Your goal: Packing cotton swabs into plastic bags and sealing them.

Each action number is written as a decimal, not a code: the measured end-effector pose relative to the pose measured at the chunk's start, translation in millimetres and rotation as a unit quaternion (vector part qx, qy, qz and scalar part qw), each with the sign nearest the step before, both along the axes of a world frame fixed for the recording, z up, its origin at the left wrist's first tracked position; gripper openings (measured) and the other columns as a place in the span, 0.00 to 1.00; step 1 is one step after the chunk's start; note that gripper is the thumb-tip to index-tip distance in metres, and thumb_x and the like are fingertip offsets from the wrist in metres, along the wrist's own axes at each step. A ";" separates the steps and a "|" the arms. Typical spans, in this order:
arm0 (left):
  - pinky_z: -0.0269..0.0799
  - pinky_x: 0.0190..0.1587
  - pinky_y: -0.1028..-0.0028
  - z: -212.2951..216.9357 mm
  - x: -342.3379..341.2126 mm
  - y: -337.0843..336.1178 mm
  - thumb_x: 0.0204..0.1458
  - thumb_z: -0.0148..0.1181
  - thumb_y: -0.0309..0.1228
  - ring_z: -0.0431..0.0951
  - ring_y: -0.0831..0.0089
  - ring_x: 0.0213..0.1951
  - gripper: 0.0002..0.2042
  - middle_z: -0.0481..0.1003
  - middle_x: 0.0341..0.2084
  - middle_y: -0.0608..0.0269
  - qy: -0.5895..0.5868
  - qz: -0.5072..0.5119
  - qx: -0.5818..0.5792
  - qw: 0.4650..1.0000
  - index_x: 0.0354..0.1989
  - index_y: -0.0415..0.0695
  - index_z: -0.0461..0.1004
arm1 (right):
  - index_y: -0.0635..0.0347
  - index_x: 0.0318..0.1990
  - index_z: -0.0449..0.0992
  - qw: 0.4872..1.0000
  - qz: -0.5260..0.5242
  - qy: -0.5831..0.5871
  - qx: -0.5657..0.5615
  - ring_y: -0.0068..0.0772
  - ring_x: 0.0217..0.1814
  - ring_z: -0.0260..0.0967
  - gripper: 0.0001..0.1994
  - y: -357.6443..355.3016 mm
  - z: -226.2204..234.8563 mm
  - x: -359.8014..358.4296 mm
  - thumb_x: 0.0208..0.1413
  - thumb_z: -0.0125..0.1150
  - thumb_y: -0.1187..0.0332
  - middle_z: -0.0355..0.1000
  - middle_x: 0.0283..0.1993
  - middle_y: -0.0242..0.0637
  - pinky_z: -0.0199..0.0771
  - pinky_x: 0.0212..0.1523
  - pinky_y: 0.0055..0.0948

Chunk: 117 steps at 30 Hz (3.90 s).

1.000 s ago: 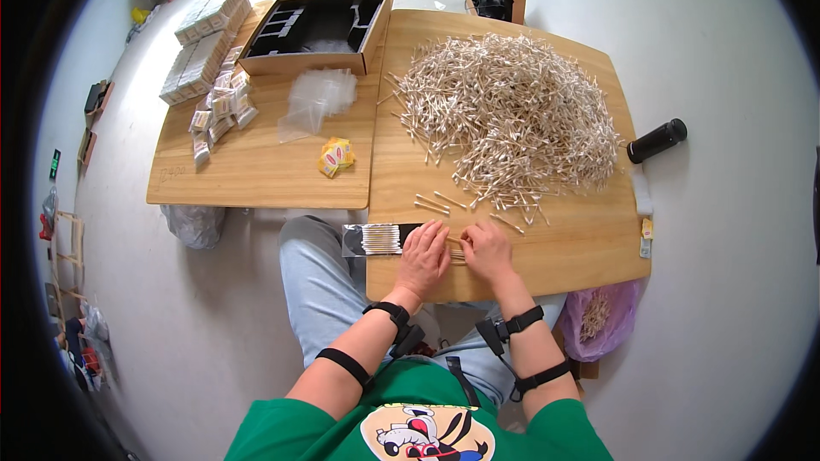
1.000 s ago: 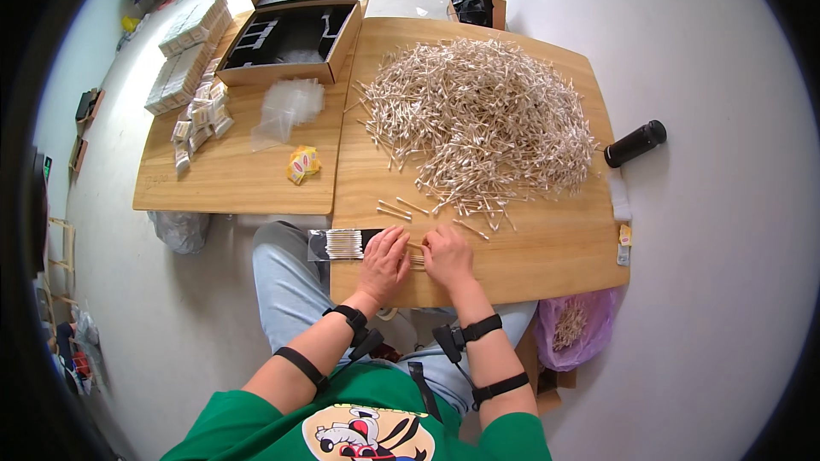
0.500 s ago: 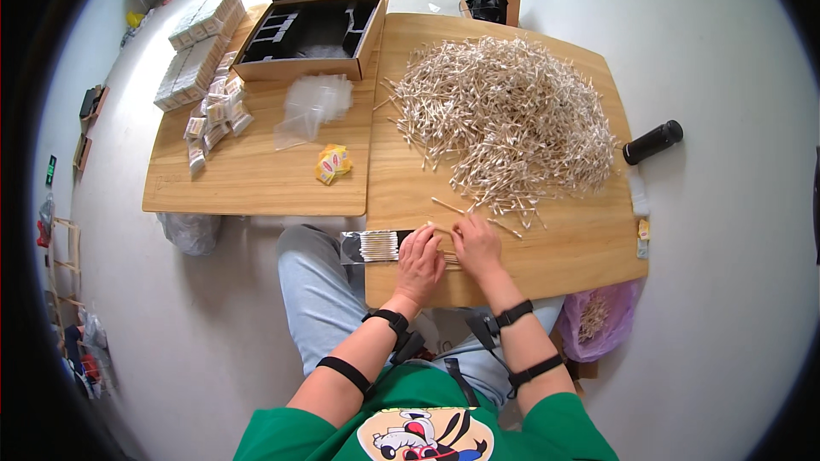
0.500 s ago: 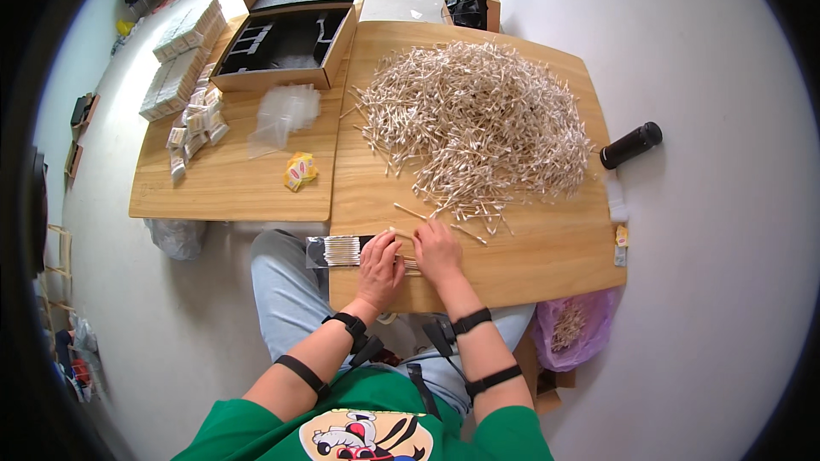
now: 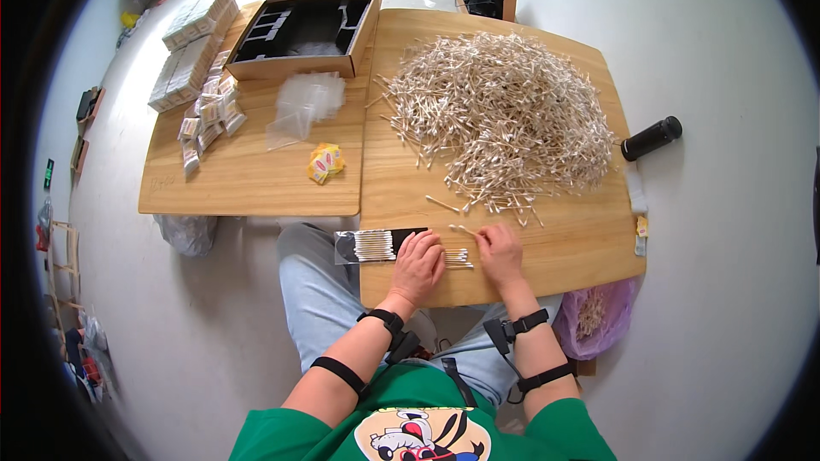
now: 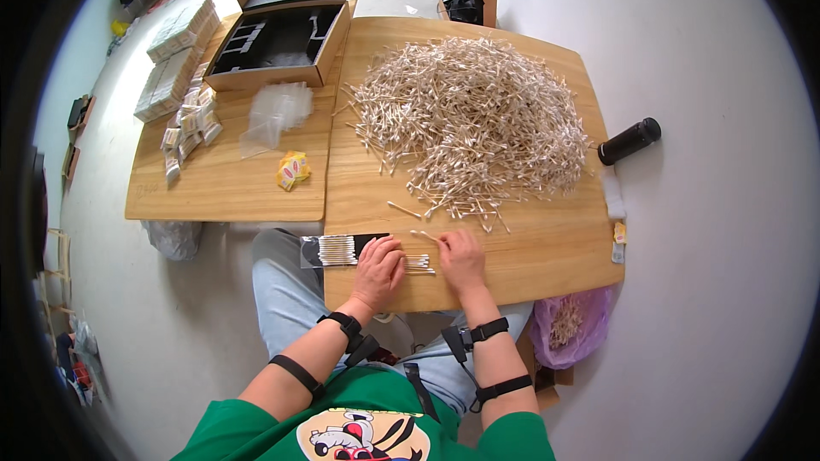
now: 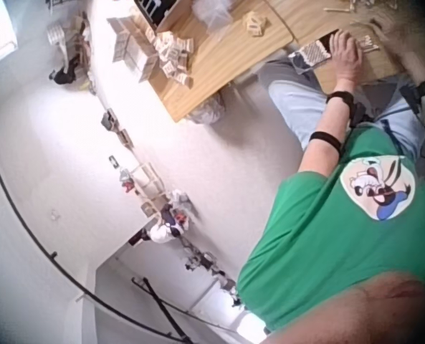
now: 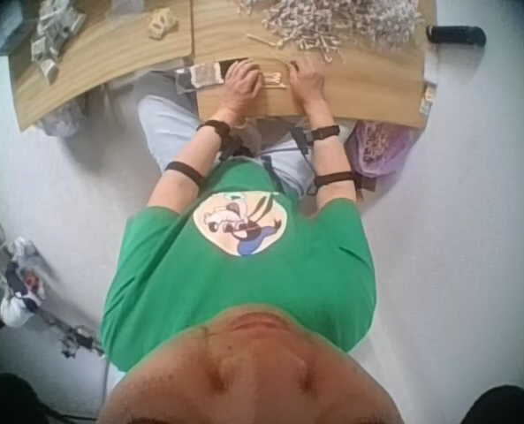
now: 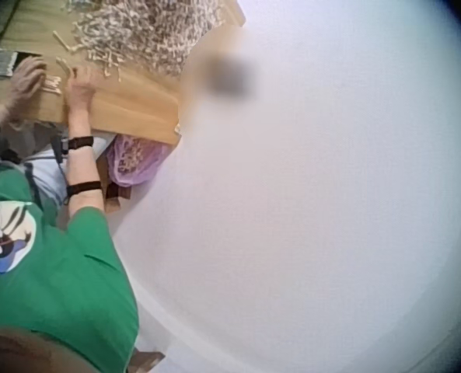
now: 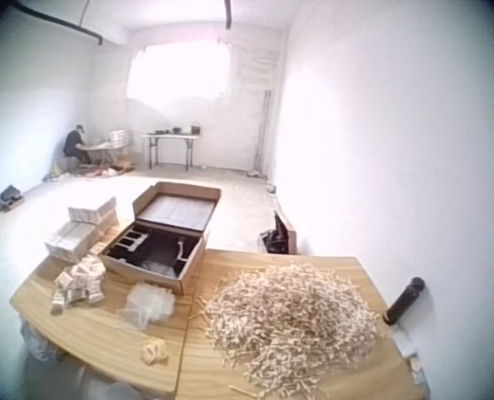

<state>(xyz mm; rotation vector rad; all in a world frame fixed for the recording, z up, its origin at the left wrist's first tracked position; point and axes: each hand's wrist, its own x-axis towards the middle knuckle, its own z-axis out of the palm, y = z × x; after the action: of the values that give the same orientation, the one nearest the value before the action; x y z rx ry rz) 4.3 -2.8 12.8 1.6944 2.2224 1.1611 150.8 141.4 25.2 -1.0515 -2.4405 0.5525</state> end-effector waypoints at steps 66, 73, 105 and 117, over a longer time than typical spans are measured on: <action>0.60 0.63 0.59 6.0 0.1 0.4 0.52 0.59 0.30 0.70 0.59 0.56 0.08 0.73 0.48 0.58 0.011 0.005 0.019 1.000 0.40 0.44 0.74 | 0.53 0.34 0.75 0.999 0.017 -0.033 -0.008 0.44 0.39 0.72 0.09 -16.9 13.2 -37.0 0.47 0.68 0.66 0.70 0.37 0.37 0.73 0.38 0.41; 0.65 0.56 0.59 0.7 1.2 1.0 0.49 0.60 0.27 0.71 0.54 0.50 0.09 0.72 0.42 0.55 -0.014 0.035 0.047 0.998 0.38 0.42 0.72 | 0.54 0.31 0.77 0.999 0.005 -0.023 -0.038 0.43 0.40 0.72 0.09 -18.4 26.1 -72.6 0.48 0.68 0.63 0.72 0.35 0.38 0.73 0.39 0.40; 0.45 0.70 0.56 4.0 4.5 1.3 0.58 0.53 0.45 0.55 0.62 0.70 0.26 0.61 0.67 0.62 0.113 -0.012 -0.108 0.988 0.64 0.50 0.65 | 0.57 0.36 0.73 0.985 -0.101 -0.070 -0.125 0.43 0.38 0.75 0.07 26.1 18.7 -59.9 0.54 0.63 0.66 0.75 0.35 0.40 0.73 0.40 0.40; 0.50 0.69 0.57 4.7 2.0 1.0 0.56 0.56 0.40 0.61 0.60 0.65 0.22 0.67 0.57 0.55 0.046 -0.011 -0.069 0.997 0.58 0.46 0.70 | 0.65 0.38 0.76 0.928 -0.099 0.192 -0.304 0.17 0.28 0.66 0.05 40.4 -5.0 -35.3 0.57 0.62 0.73 0.74 0.28 0.29 0.69 0.31 0.23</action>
<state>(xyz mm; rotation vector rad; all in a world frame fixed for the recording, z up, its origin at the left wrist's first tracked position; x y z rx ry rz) 6.3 -1.8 17.5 1.7437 2.2721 0.9200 115.5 181.8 20.2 -1.2526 -1.8241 1.3552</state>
